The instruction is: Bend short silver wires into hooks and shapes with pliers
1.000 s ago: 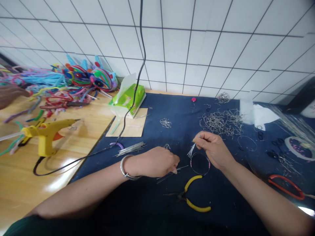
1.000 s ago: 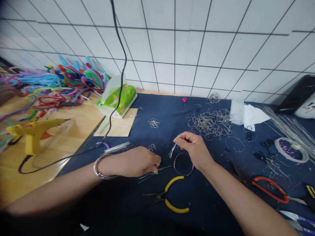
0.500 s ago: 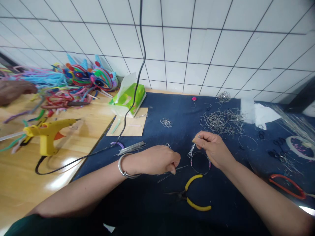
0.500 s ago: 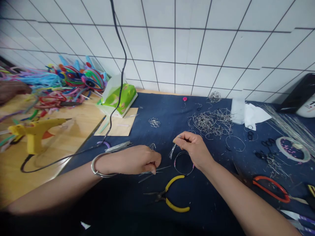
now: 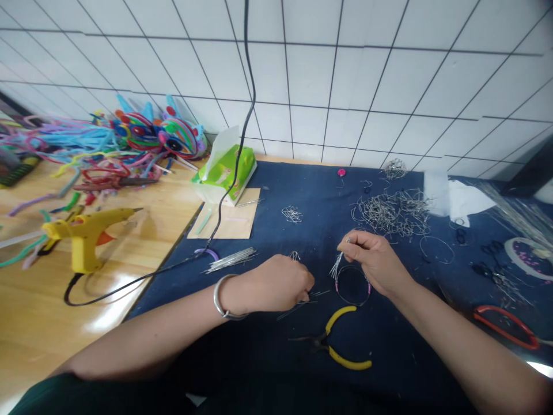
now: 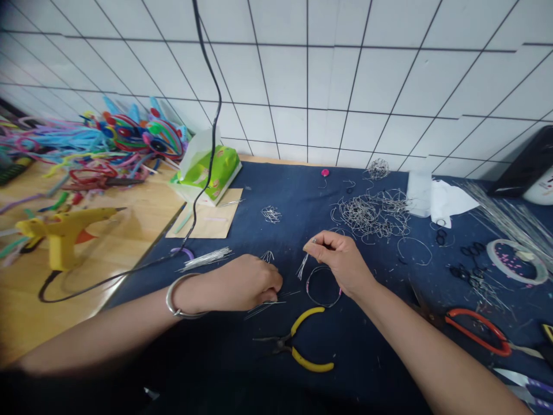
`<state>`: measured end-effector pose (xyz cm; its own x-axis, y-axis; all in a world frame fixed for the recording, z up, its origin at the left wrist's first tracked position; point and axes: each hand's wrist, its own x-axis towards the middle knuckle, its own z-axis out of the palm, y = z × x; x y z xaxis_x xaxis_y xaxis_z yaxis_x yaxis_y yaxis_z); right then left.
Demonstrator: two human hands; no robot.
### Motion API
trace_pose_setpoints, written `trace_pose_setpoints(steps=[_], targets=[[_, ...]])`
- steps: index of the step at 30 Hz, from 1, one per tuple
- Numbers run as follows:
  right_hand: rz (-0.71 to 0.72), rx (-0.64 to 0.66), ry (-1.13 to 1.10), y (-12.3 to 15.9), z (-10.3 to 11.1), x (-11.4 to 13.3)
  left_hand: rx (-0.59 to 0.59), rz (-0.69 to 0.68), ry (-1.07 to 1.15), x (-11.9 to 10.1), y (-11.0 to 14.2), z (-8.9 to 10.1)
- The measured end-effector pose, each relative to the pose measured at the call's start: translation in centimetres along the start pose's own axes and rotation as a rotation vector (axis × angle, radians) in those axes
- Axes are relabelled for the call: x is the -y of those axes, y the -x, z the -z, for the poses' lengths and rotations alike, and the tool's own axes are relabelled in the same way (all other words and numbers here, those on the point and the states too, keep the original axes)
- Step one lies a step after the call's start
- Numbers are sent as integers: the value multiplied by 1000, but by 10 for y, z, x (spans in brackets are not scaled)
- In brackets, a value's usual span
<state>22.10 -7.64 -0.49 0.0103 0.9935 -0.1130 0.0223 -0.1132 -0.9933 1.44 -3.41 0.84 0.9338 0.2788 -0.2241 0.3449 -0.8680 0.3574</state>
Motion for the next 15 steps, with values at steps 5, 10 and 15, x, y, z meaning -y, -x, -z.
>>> trace_pose_setpoints(steps=[5,10,15], targets=[[-5,-3,-4,-1,-1,-1,-21,4,-51,-8,0,-4],[2,0,0,0,-1,-1,10,-6,-16,-8,1,3],[6,3,26,0,1,-1,24,2,123,-7,1,16]])
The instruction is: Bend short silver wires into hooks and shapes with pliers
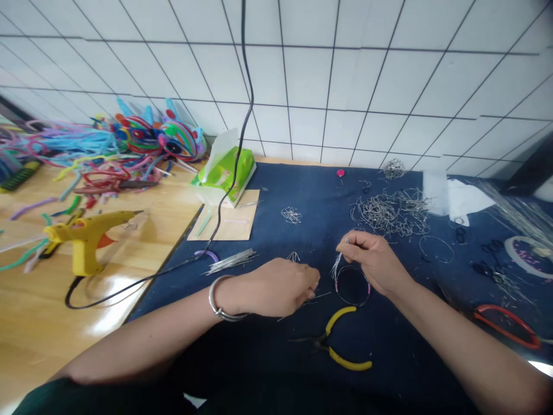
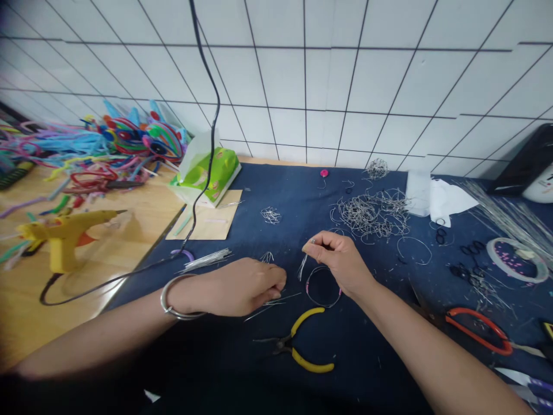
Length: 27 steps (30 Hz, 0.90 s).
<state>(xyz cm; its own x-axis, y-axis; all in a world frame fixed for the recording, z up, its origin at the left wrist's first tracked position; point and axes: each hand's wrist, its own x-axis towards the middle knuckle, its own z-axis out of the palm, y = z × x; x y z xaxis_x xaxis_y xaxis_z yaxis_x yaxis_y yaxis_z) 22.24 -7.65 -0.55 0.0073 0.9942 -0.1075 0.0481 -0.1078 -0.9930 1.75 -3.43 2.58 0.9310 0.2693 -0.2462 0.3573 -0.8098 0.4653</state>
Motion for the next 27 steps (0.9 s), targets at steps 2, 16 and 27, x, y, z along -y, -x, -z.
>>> trace_pose_setpoints(steps=[2,16,27], targets=[[-1,-2,8,0,0,0,-6,23,93,1,-2,4],[9,-76,120,6,-13,12,-490,-12,996,22,-19,0],[156,-65,346,16,-36,45,-546,-105,1059,12,-8,6]])
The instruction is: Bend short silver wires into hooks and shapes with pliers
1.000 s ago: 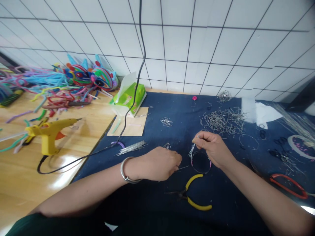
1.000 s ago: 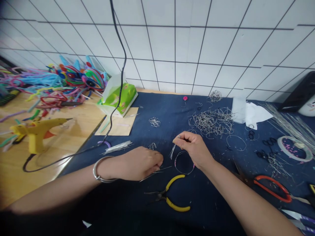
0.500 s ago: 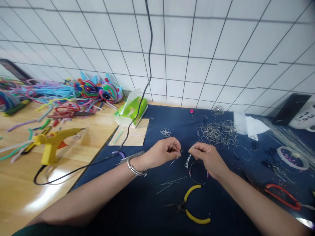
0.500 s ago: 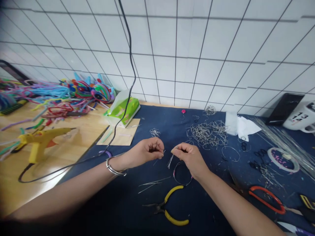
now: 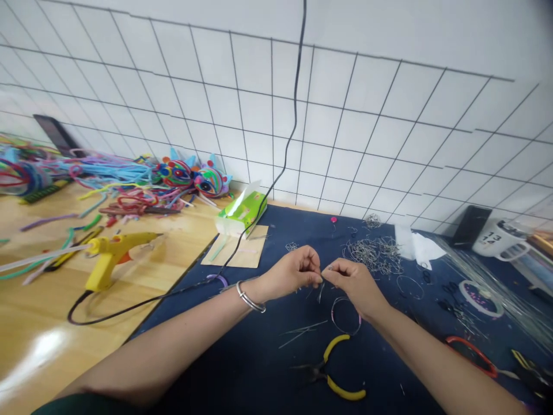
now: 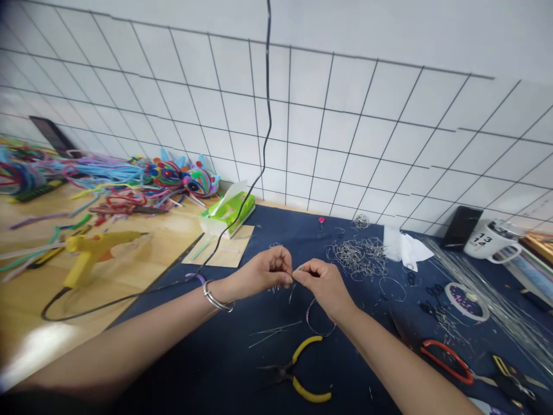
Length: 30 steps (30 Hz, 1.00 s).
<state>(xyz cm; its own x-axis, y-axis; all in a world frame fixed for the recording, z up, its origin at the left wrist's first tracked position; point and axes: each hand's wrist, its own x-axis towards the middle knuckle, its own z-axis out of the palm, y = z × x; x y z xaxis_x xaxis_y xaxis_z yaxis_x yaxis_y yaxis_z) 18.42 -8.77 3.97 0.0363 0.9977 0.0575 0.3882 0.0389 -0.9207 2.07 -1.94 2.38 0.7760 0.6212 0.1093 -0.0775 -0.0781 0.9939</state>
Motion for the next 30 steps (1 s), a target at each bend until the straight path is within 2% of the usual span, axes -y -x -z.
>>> trace_pose_setpoints(steps=[3,7,12,16,24,30], targets=[[79,-28,90,-6,-4,5,-25,-39,-18,-3,0,7],[209,-96,178,-26,-16,7,-64,-62,-138,-4,-3,30],[293,-85,121,-61,-38,-2,-8,83,-149,7,-9,68],[335,-35,93,-80,-51,-10,4,145,-74,20,-13,88],[398,55,41,-88,-59,-28,25,215,-70,42,-19,98],[435,66,78,-88,-61,-39,14,217,-138,45,-19,97]])
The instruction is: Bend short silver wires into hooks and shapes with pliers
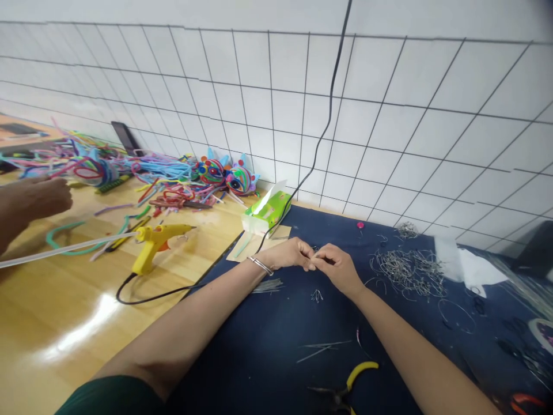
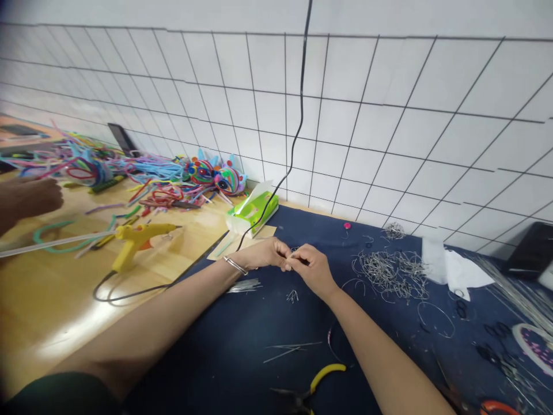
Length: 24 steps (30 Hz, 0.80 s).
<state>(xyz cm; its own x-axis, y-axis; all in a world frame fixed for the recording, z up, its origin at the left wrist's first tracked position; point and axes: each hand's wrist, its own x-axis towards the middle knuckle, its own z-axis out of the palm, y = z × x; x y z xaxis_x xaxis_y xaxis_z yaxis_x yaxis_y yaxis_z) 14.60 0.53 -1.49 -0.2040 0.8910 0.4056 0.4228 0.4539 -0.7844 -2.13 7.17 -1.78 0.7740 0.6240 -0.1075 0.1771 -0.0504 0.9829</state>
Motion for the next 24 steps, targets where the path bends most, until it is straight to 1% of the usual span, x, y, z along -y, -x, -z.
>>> trace_pose_setpoints(steps=[5,9,14,17,21,24], targets=[[7,25,23,5,-1,-1,32,13,-38,-1,2,-3],[10,44,36,7,-1,0,58,-7,-70,-1,4,-5],[6,46,40,6,0,-1,48,11,-86,2,3,-6],[3,42,30,6,0,0,30,27,-60,3,2,-7],[-20,2,-6,6,2,1,11,-7,-1,0,2,-10],[-63,-69,-55,2,9,2,-44,-58,24,-4,2,-16]])
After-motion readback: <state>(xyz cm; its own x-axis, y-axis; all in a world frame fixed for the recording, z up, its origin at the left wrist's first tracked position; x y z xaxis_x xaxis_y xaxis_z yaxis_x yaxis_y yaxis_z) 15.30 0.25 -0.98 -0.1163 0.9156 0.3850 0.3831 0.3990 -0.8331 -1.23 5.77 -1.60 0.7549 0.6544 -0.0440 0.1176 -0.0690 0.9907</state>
